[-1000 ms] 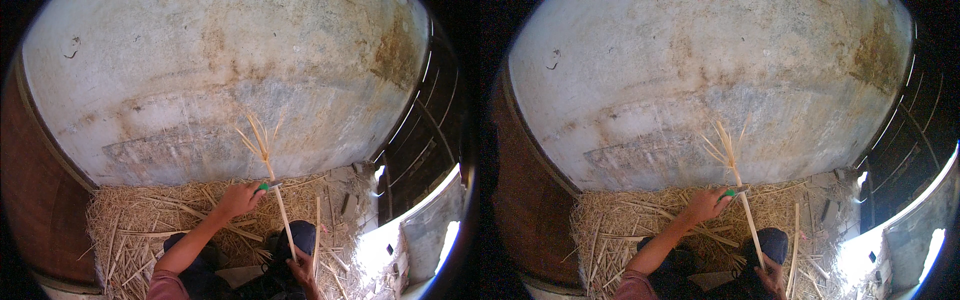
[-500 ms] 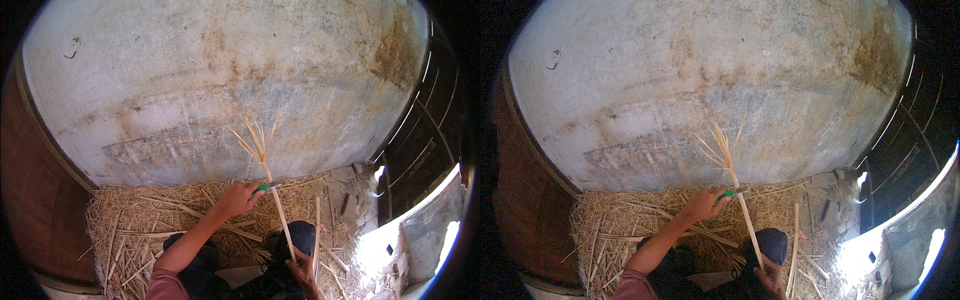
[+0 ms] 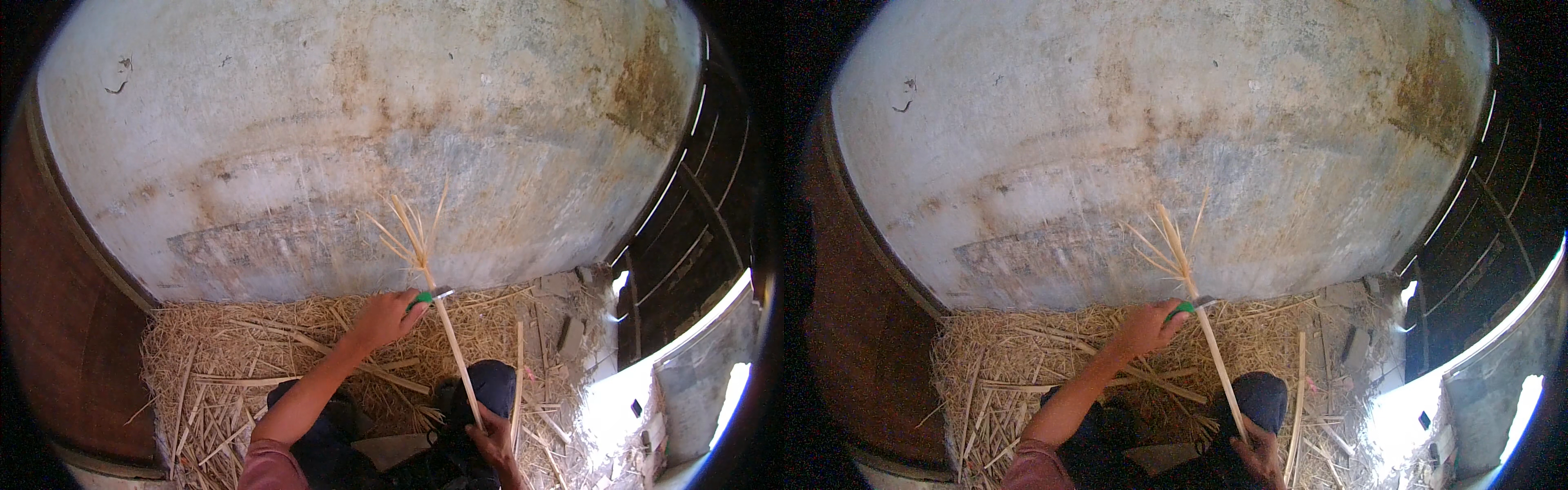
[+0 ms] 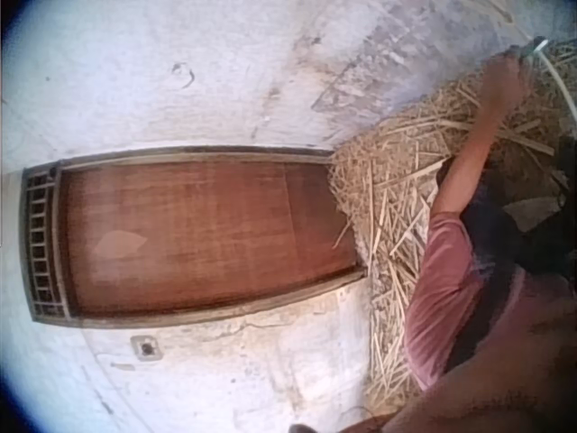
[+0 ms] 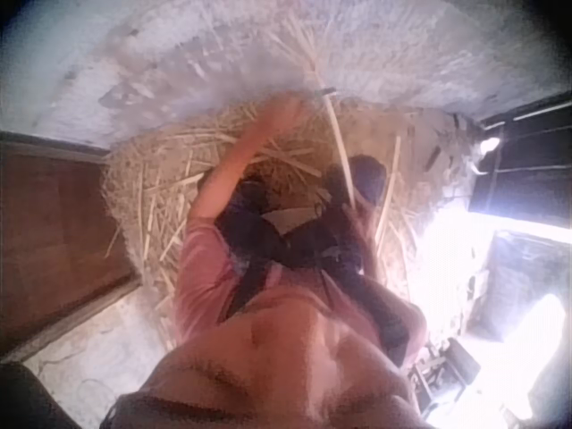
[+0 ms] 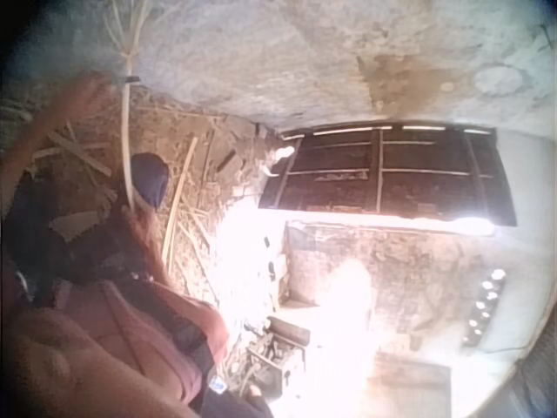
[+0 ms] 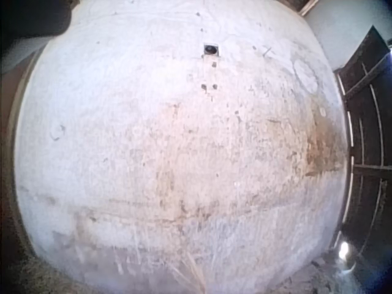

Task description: The person uses a small utility knife to shave and strip bark from a bamboo stalk, repeatedly pulling the blade along the length of the wood.

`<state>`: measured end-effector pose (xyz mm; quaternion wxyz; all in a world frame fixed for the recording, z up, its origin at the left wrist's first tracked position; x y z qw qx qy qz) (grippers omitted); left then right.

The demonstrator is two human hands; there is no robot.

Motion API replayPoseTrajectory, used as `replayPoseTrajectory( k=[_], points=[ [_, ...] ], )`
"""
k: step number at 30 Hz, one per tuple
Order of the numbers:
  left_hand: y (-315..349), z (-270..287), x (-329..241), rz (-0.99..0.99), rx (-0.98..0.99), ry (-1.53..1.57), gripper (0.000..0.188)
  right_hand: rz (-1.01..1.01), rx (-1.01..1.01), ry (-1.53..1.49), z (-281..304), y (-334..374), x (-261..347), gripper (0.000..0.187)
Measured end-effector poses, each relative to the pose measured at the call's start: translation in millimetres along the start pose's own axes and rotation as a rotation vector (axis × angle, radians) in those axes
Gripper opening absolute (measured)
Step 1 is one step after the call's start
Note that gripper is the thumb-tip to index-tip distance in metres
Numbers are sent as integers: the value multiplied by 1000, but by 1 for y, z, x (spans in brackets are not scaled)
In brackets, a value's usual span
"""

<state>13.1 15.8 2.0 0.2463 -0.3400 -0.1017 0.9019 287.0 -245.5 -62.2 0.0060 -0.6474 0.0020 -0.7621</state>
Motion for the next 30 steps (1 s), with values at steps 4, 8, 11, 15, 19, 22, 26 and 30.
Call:
replayPoseTrajectory(
  k=[4, 8, 11, 15, 19, 22, 26, 30],
  points=[
    [-9, 12, 12, 6, -110, -109, 43, -75, 12, 30, 2, 1, -4, 53],
    [-10, 13, 10, 28, 23, -102, 41, -36, 22, 20, 1, -1, 1, 53],
    [3, 5, -4, -22, 42, -59, 42, -38, 12, 42, 0, -1, 3, 53],
    [-5, 11, 3, 24, -58, -20, 43, -35, 16, 60, 1, 0, -2, 54],
    [-9, 16, 10, 65, -104, -45, 43, -48, 23, 90, 6, 1, -21, 56],
    [-6, 13, 5, 38, -16, -17, 42, -26, 27, 88, 6, 1, -21, 56],
    [3, 9, -8, 52, 95, 16, 41, -26, 23, 14, 3, 0, -5, 55],
    [-7, 8, 13, 64, -52, 22, 41, -24, 27, -2, 1, 0, 3, 54]
  ],
)
Point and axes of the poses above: each hand's wrist, its own y-axis away from the middle knuckle, its own z-axis out of the back of the hand, x = y × z, the point moved 1 cm from there along -y, towards the middle knuckle, and after that the axes turned 10 degrees about z, right-handed, at the moved point
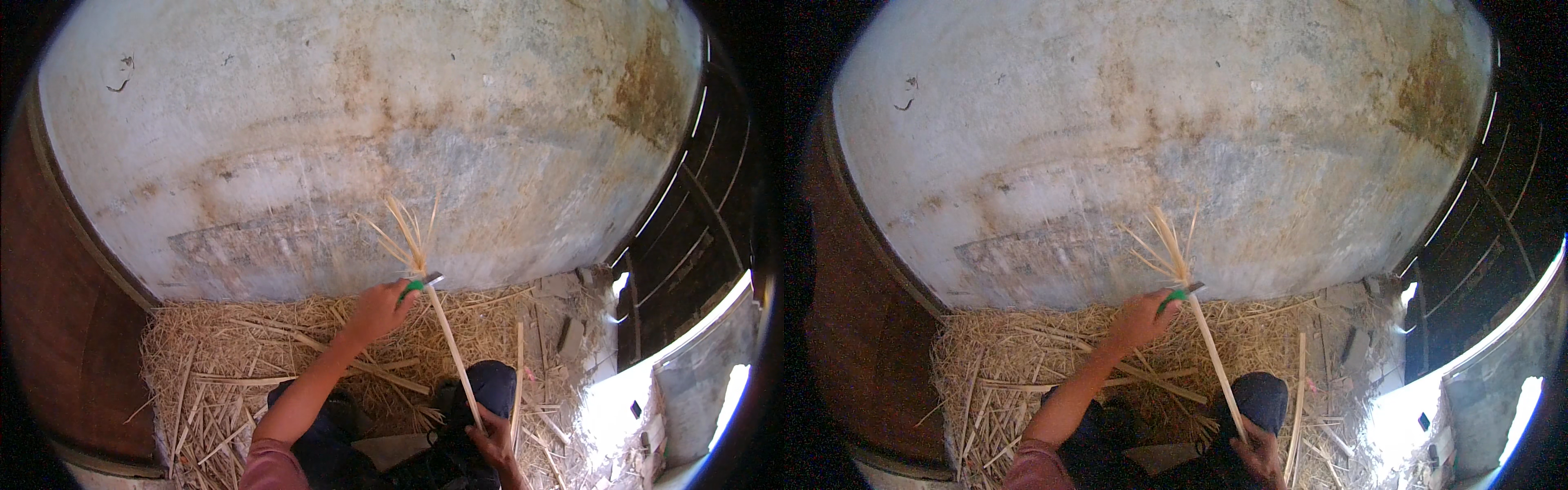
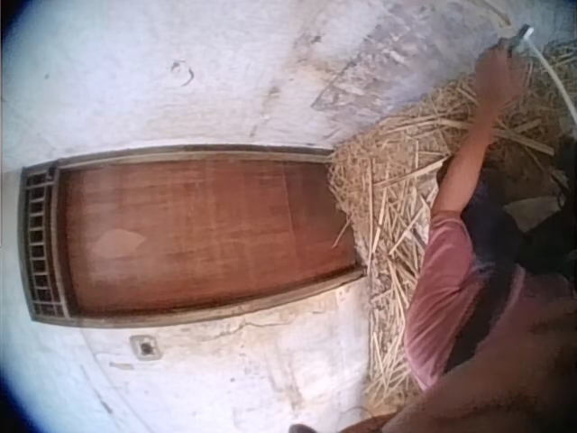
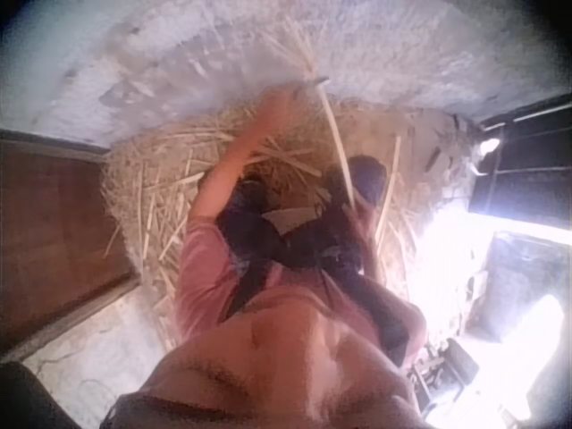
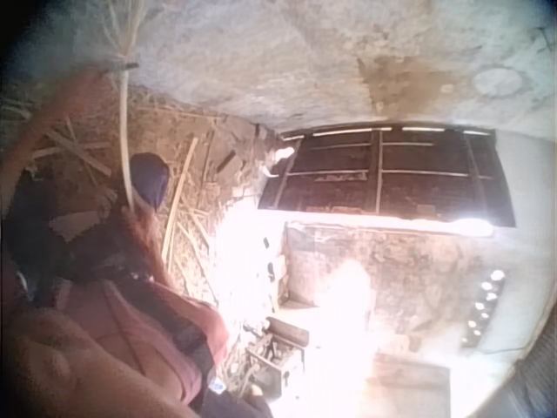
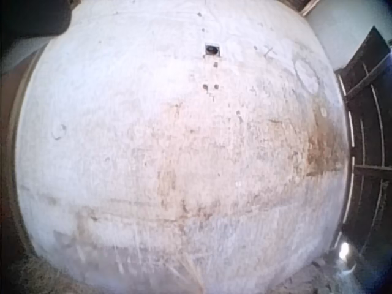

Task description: The person uses a small utility knife to shave and strip bark from a bamboo stalk, repeatedly pulling the blade along the length of the wood.

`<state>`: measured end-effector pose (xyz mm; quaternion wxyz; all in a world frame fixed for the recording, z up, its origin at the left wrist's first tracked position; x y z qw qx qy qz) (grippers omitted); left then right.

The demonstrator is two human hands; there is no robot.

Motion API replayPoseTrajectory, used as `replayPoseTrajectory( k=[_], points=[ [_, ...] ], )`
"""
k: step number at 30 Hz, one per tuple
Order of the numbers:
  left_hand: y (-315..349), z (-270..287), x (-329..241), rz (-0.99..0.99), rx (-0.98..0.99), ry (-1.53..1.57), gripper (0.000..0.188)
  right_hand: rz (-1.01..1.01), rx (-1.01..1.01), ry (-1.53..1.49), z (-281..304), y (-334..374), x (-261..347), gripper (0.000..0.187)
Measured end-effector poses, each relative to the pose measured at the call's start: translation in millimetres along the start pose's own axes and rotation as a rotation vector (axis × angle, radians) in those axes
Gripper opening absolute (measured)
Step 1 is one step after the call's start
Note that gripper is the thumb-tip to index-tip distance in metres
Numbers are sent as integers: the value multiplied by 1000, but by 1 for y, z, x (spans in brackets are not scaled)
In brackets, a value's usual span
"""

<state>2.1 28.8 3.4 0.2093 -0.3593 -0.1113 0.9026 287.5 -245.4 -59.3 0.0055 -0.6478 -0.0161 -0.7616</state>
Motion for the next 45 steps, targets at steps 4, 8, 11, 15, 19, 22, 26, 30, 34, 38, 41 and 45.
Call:
replayPoseTrajectory(
  k=[4, 8, 11, 15, 19, 22, 26, 30, 34, 38, 41, 45],
  points=[
    [-7, 7, 10, -5, 0, -26, 43, -49, 21, -27, 1, -1, 3, 54],
    [5, -1, -4, -97, 128, 78, 43, -50, 5, 24, 3, 1, -3, 56],
    [4, -13, -1, -239, -49, 79, 44, -58, 1, -3, 1, -1, 8, 58],
    [-3, 6, 3, -32, 14, -54, 44, -84, 14, 13, 5, 0, -3, 59],
    [-4, 7, 5, 20, 68, -17, 45, -63, 20, 6, 7, 0, -11, 59],
    [6, 3, -15, 50, 234, -7, 46, -17, -9, -6, 4, -1, -6, 60],
    [12, -8, -9, -41, 172, 40, 50, -54, -17, -32, 0, -1, 5, 59],
    [0, -1, 5, -49, -55, 9, 45, -115, 24, -25, 5, 0, 1, 58],
    [-3, 8, -3, 31, 113, 37, 45, -78, 14, -55, 8, 1, -11, 58],
    [13, -4, -8, -145, 103, 85, 44, -59, 0, -63, 7, 1, -9, 57],
    [9, -8, -1, -138, 82, 92, 43, -32, -5, -58, 4, 0, -2, 55],
    [0, 4, 4, -37, -50, 13, 41, -6, -7, -33, 1, -1, 0, 54]
  ],
)
Point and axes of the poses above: each hand's wrist, its own y-axis away from the middle knuckle, its own z-axis out of the back of the hand, x = y × z, the point moved 1 cm from there along -y, towards the middle knuckle, and after that the axes turned 10 degrees about z, right-handed, at the moved point
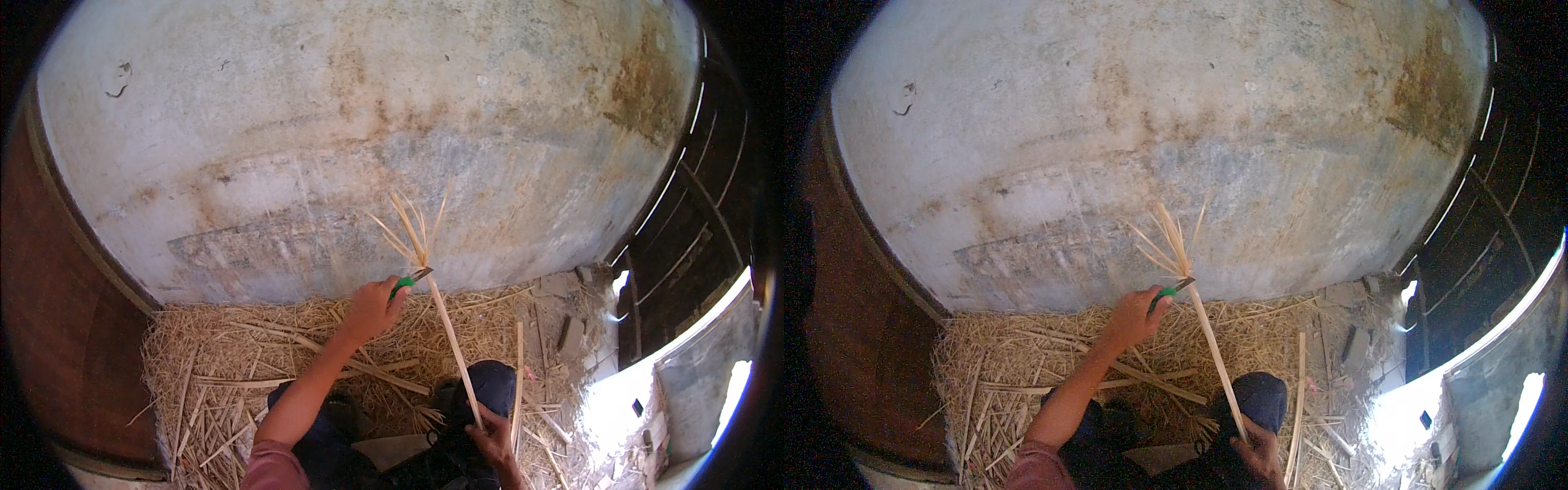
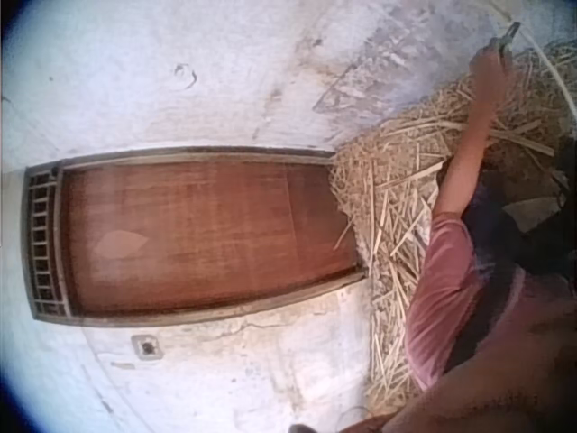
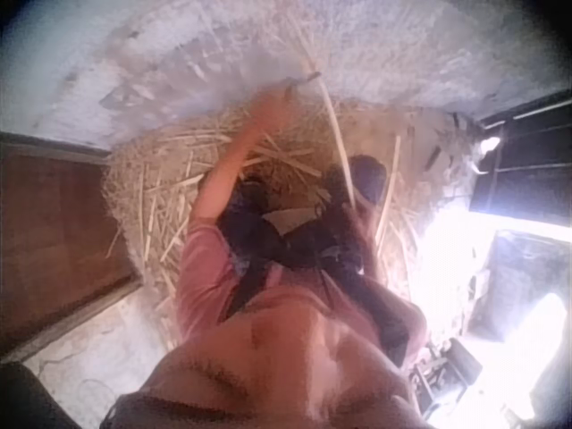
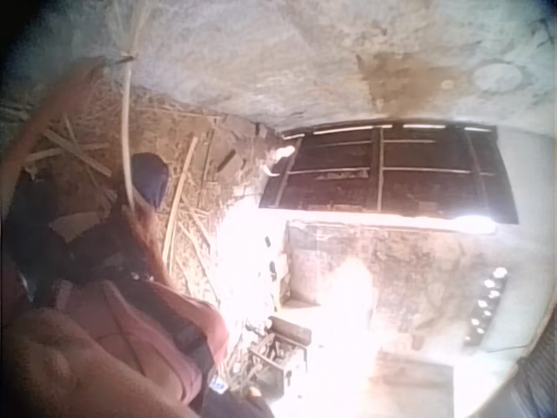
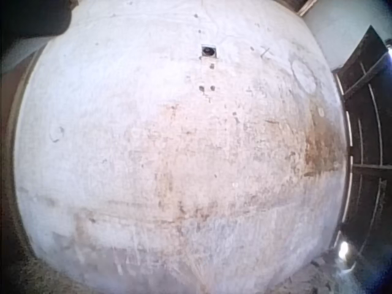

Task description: The person uses a small utility knife to shave and strip bark from a bamboo stalk, repeatedly pulling the blade along the length of the wood.

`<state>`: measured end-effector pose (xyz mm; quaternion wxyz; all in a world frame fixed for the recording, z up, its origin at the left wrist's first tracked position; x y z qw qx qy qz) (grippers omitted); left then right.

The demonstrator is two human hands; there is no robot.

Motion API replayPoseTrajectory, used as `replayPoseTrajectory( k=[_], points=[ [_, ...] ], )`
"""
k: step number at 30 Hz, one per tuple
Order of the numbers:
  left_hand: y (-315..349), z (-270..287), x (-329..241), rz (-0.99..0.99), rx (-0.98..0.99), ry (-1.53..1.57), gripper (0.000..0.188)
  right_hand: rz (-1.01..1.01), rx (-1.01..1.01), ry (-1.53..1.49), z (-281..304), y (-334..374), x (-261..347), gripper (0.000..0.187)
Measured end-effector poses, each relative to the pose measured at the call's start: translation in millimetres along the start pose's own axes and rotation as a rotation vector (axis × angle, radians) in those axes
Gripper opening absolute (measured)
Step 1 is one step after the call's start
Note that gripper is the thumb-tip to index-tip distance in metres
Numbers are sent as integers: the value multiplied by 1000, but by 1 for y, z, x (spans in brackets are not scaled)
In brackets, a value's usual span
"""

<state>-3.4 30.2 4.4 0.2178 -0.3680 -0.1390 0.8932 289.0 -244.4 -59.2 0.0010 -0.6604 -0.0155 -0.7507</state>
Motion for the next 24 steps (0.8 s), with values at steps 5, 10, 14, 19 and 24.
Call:
replayPoseTrajectory(
  k=[5, 10, 14, 19, 24],
  points=[
    [-1, -1, -3, 21, 155, 66, 41, -42, -11, 11, -2, -3, 9, 59],
    [11, -9, -10, -116, 180, 136, 43, -89, -2, -12, 1, -1, 5, 57],
    [3, -3, -6, 108, 236, 77, 46, -74, -1, -2, 0, 0, 6, 57],
    [1, 2, 4, 22, 69, -10, 44, -44, 19, 18, 1, -1, 4, 55],
    [10, 23, -18, -1, 235, 52, 50, -37, 0, 7, -1, -1, 10, 54]
  ],
)
Point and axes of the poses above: each hand's wrist, its own y-axis away from the middle knuckle, its own z-axis out of the back of the hand, x = y × z, the point moved 1 cm from there along -y, towards the middle knuckle, and after that the axes turned 10 degrees about z, right-handed, at the moved point
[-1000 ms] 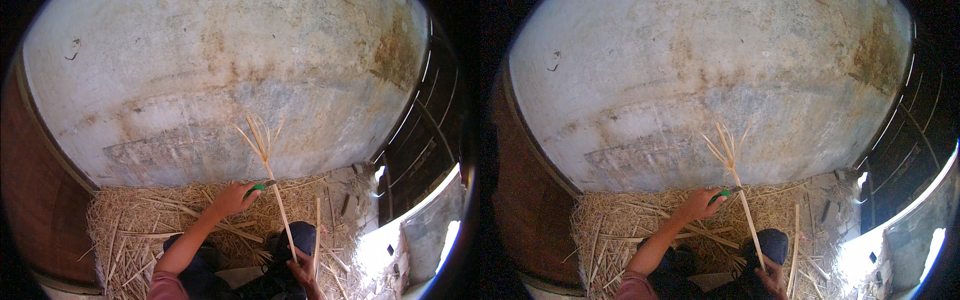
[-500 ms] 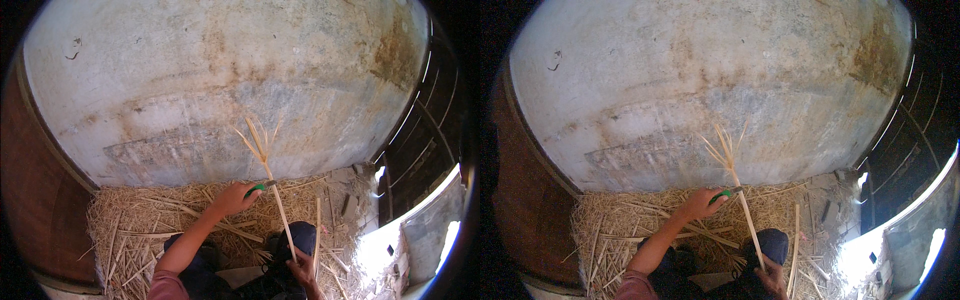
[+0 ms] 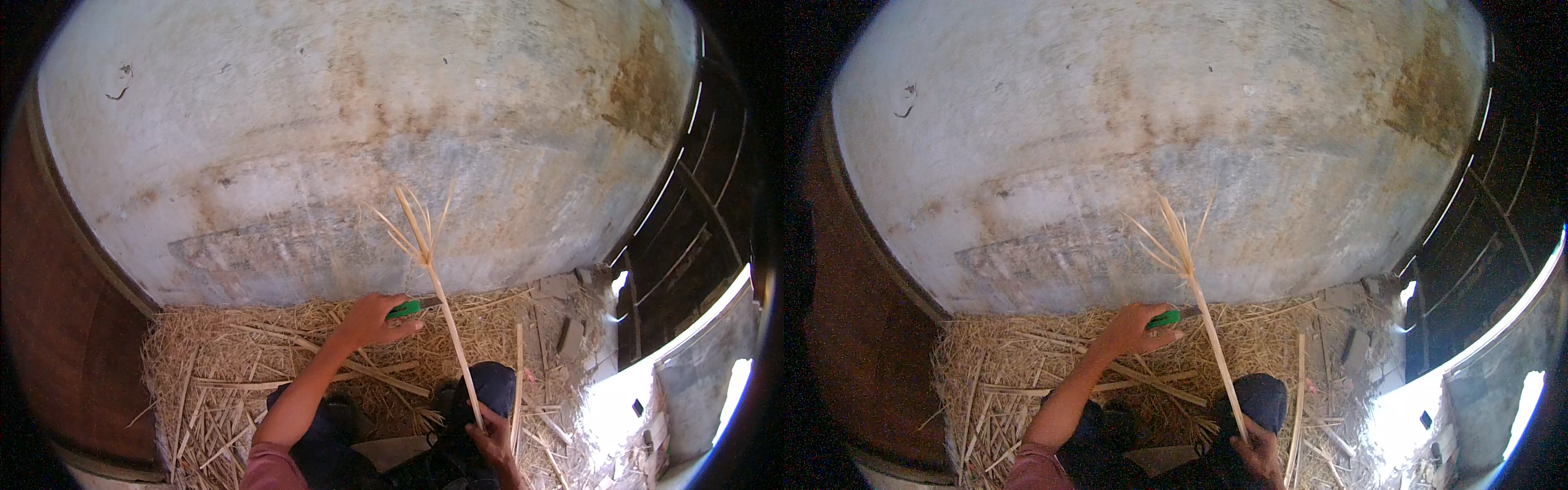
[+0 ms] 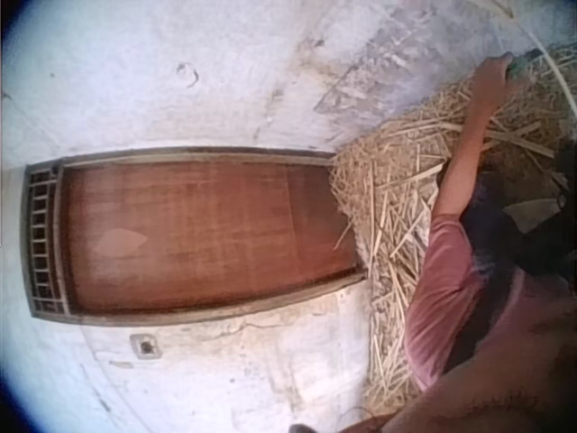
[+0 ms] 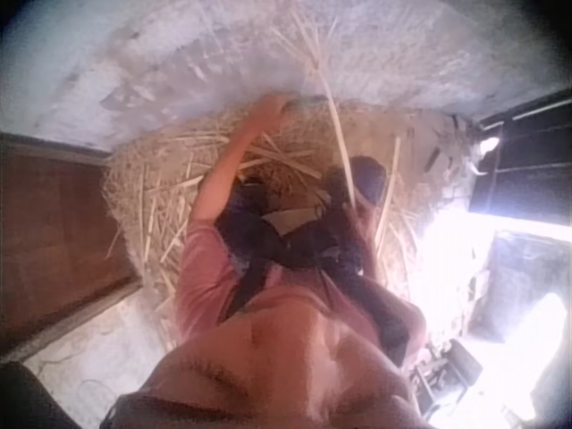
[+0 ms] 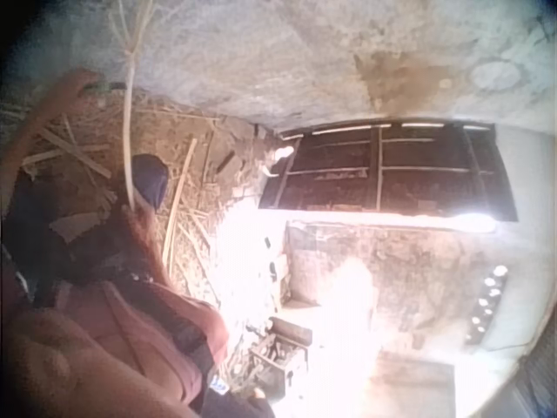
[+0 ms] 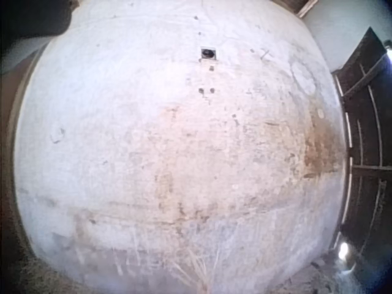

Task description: The person uses a small utility knife to shave and strip bark from a bamboo stalk, repeatedly pulling the blade along the length of the wood.

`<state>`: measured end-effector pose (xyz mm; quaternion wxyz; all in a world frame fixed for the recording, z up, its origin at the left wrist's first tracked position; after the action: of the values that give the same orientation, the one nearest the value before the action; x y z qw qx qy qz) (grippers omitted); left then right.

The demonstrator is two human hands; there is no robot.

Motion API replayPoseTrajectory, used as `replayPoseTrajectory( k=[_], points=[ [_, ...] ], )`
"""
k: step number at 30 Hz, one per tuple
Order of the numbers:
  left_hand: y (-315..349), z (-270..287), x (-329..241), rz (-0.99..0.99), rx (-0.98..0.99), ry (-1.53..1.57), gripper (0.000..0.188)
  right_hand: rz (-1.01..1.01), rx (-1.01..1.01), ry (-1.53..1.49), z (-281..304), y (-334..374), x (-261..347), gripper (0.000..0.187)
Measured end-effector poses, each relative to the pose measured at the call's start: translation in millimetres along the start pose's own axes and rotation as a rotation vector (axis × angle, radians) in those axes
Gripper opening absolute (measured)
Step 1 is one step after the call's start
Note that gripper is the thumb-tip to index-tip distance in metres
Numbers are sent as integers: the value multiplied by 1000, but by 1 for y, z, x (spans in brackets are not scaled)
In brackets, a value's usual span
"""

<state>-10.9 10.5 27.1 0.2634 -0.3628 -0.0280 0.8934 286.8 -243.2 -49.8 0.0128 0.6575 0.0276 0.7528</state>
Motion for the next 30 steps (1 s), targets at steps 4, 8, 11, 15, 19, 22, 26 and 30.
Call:
replayPoseTrajectory(
  k=[4, 8, 11, 15, 19, 22, 26, 30],
  points=[
    [-4, -6, 10, 183, -33, 226, 45, 15, 8, -14, -1, 1, -1, 55],
    [-9, -15, 15, 233, -190, 554, 38, 2, 3, -19, -4, 0, 0, 55],
    [-14, -23, -6, 195, -361, 756, 38, 40, -12, -5, -3, 0, -10, 55],
    [-17, -30, -8, 223, -434, 696, 43, 118, -15, 69, -4, -1, -26, 54],
    [-20, -32, 4, 273, -506, 636, 38, 119, 9, 85, -8, -3, -15, 53],
    [-20, -28, 9, 236, -503, 636, 29, 122, -5, 78, -10, -3, -11, 54],
    [-15, -13, -2, 325, -448, 629, 23, 105, -9, 28, -12, -3, -6, 54],
    [-14, -13, 5, 267, -486, 618, 22, 106, 14, 77, -11, -4, -5, 54]
  ],
)
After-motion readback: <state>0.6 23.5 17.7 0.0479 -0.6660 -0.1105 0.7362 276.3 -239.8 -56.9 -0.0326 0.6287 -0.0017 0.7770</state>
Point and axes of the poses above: each hand's wrist, its own y-axis away from the middle knuckle, its own z-axis out of the back of the hand, x = y × z, the point moved 1 cm from there along -y, towards the middle knuckle, and after that the axes turned 10 degrees about z, right-handed, at the moved point
